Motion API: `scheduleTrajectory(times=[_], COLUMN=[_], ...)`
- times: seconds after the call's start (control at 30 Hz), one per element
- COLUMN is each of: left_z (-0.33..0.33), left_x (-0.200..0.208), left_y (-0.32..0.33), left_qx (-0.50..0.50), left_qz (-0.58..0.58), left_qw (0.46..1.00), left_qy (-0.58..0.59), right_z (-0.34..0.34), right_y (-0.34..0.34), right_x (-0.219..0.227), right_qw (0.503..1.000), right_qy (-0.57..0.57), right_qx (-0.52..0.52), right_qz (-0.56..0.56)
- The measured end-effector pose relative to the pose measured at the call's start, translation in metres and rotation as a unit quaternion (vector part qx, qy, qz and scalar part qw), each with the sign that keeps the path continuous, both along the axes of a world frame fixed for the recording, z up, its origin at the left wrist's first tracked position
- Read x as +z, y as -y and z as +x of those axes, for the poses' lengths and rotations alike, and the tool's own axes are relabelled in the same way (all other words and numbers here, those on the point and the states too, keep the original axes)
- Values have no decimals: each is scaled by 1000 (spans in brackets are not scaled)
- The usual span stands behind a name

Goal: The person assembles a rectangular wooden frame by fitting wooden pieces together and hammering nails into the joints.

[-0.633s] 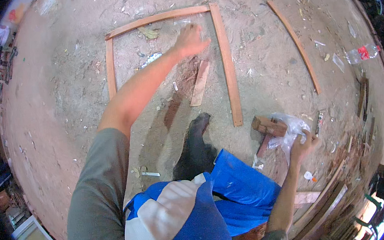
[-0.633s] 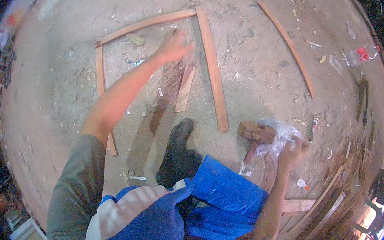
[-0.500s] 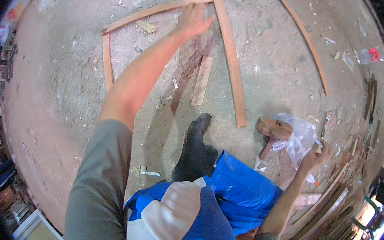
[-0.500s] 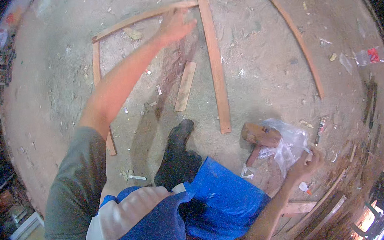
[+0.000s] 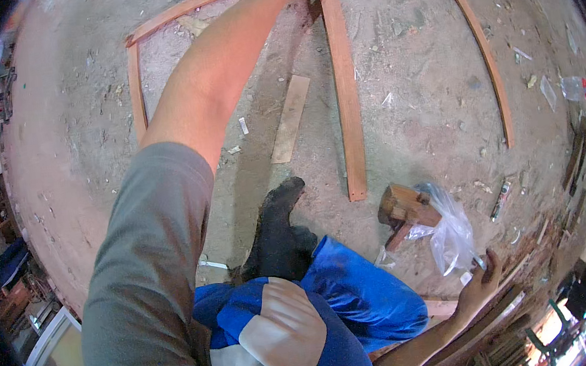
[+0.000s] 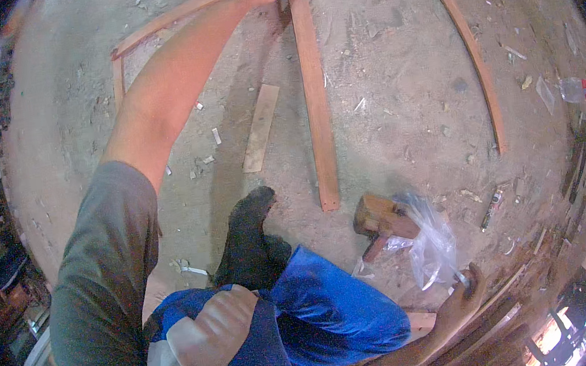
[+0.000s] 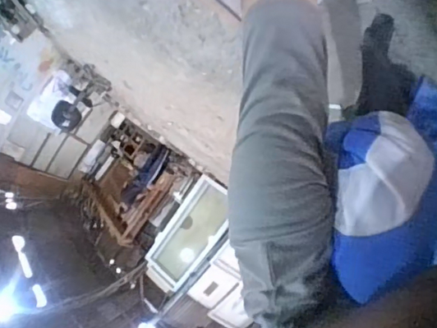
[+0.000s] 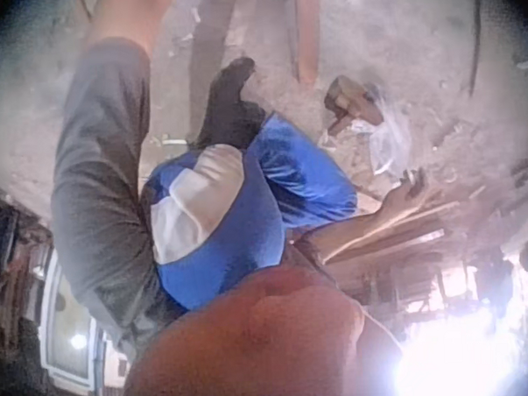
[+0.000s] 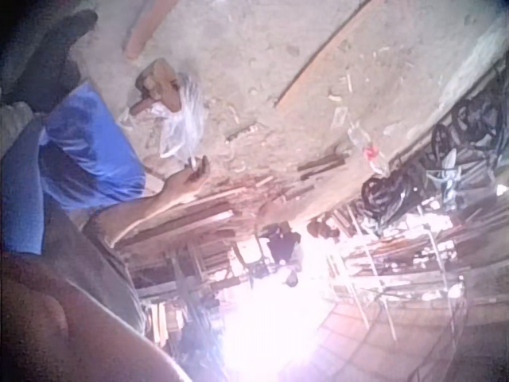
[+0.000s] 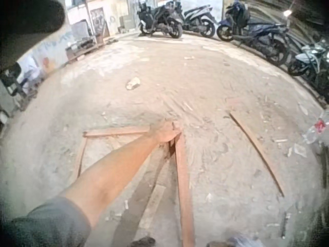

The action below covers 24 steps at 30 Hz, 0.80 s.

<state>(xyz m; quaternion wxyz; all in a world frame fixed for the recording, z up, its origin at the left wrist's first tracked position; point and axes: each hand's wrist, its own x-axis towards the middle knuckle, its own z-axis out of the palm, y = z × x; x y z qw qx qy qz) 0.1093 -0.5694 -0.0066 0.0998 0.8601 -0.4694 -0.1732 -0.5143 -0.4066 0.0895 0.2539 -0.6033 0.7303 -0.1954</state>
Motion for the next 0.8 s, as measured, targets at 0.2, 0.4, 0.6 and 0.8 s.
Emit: scheduleTrajectory(times=[0.2, 0.4, 0.6, 0.8], left_z=[-2, -38, -70, -90], left_x=[-55, -43, -49, -38], left_y=[-5, -25, -66, -97], left_qx=[-19, -39, -50, -98], left_qz=[-118, -41, -72, -109], left_qw=[982, 992, 990, 984], left_qy=[145, 116, 112, 104], right_z=[-8, 3, -17, -17], right_y=[-23, -46, -72, -89], right_x=[5, 30, 21, 23], right_qw=[992, 992, 998, 993], right_qy=[38, 79, 63, 109], right_qx=[-67, -97, -15, -10], right_qz=[-102, -4, -9, -35])
